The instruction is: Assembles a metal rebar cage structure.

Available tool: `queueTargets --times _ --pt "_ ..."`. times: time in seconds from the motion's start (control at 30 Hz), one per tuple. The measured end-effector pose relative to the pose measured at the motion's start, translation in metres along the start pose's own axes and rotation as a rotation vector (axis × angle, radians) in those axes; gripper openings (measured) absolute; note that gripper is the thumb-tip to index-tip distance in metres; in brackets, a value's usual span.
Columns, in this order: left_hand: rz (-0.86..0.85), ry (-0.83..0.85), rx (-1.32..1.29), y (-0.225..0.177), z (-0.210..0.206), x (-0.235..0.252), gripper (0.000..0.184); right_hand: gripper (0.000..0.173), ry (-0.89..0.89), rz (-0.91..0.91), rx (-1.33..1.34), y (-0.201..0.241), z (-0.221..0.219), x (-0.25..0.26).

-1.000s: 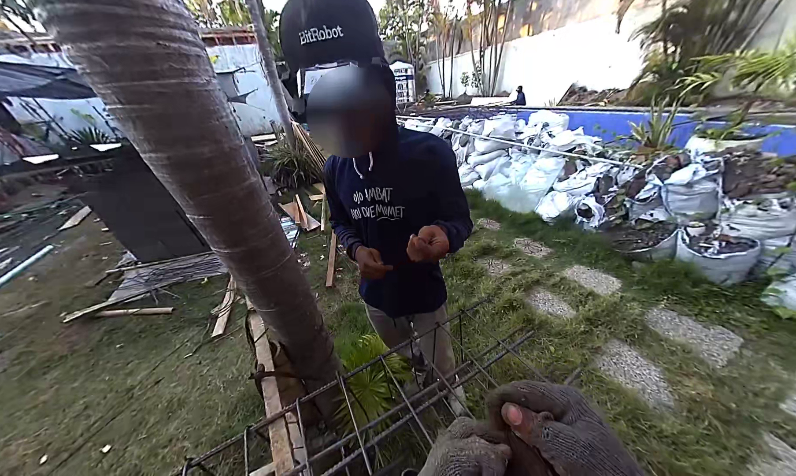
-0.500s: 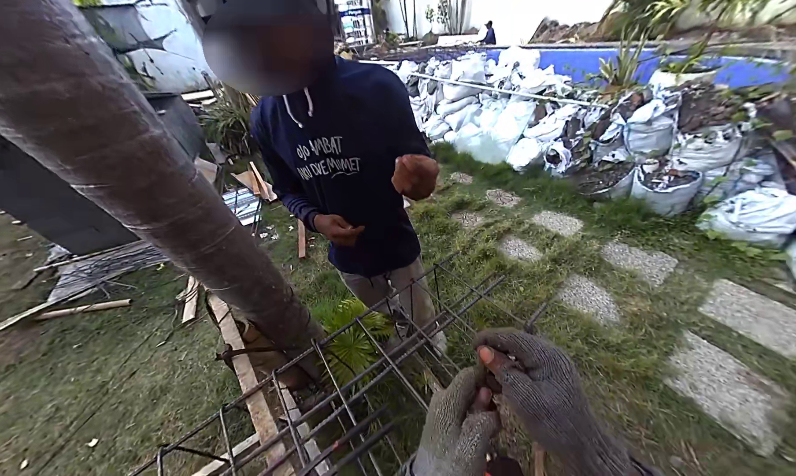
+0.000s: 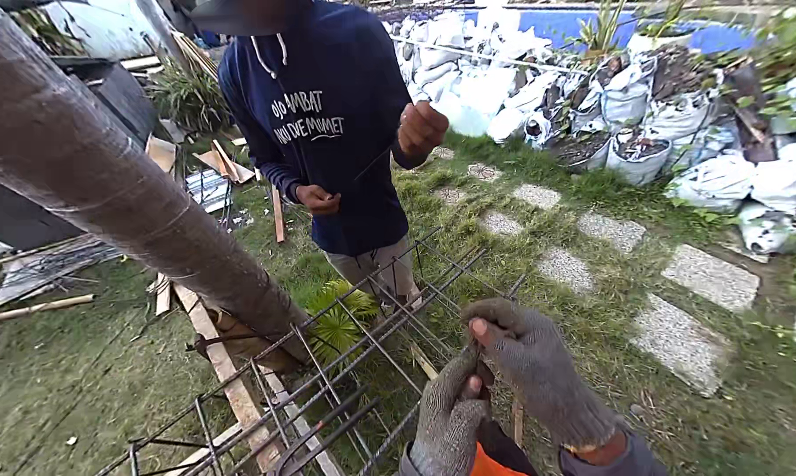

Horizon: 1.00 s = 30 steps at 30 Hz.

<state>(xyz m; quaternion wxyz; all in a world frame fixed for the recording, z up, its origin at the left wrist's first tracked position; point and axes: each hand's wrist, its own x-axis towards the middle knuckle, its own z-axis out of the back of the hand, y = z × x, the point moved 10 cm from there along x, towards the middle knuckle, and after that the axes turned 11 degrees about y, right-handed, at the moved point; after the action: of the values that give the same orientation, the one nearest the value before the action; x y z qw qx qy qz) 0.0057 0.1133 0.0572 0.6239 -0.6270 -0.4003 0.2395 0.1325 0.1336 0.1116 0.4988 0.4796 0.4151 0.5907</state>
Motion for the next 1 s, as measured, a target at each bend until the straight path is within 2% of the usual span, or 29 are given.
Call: queueTargets --times 0.07,0.17,0.27,0.33,0.47,0.53,0.7,0.8,0.9,1.0 --pt "0.070 -0.072 -0.025 0.017 -0.001 -0.015 0.020 0.026 0.089 -0.069 -0.094 -0.020 -0.014 -0.016" --pt "0.232 -0.120 -0.029 0.048 -0.005 -0.040 0.023 0.022 0.155 -0.144 -0.204 -0.055 -0.032 -0.047" --pt "0.396 -0.051 -0.014 0.079 -0.015 -0.061 0.025 0.023 0.115 -0.168 -0.378 -0.079 -0.036 -0.071" --pt "0.453 0.015 0.013 0.092 -0.019 -0.065 0.024 0.025 0.074 -0.191 -0.392 -0.090 -0.036 -0.079" --pt "0.463 0.198 0.128 0.103 -0.032 -0.062 0.029 0.026 -0.066 -0.254 -0.367 -0.093 -0.021 -0.089" --pt "0.459 0.225 0.142 0.103 -0.040 -0.057 0.028 0.028 -0.086 -0.275 -0.383 -0.095 -0.016 -0.091" --pt "0.453 0.183 0.055 0.111 -0.045 -0.051 0.026 0.029 0.009 -0.334 -0.361 -0.110 -0.015 -0.101" --pt "0.464 0.247 0.045 0.118 -0.048 -0.048 0.028 0.028 0.026 -0.392 -0.381 -0.116 -0.013 -0.105" --pt "0.459 0.338 0.190 0.128 -0.047 -0.044 0.034 0.029 -0.051 -0.389 -0.351 -0.118 -0.003 -0.100" --pt "0.472 0.291 0.480 0.127 -0.031 -0.035 0.030 0.030 -0.182 -0.251 -0.337 -0.109 0.017 -0.089"
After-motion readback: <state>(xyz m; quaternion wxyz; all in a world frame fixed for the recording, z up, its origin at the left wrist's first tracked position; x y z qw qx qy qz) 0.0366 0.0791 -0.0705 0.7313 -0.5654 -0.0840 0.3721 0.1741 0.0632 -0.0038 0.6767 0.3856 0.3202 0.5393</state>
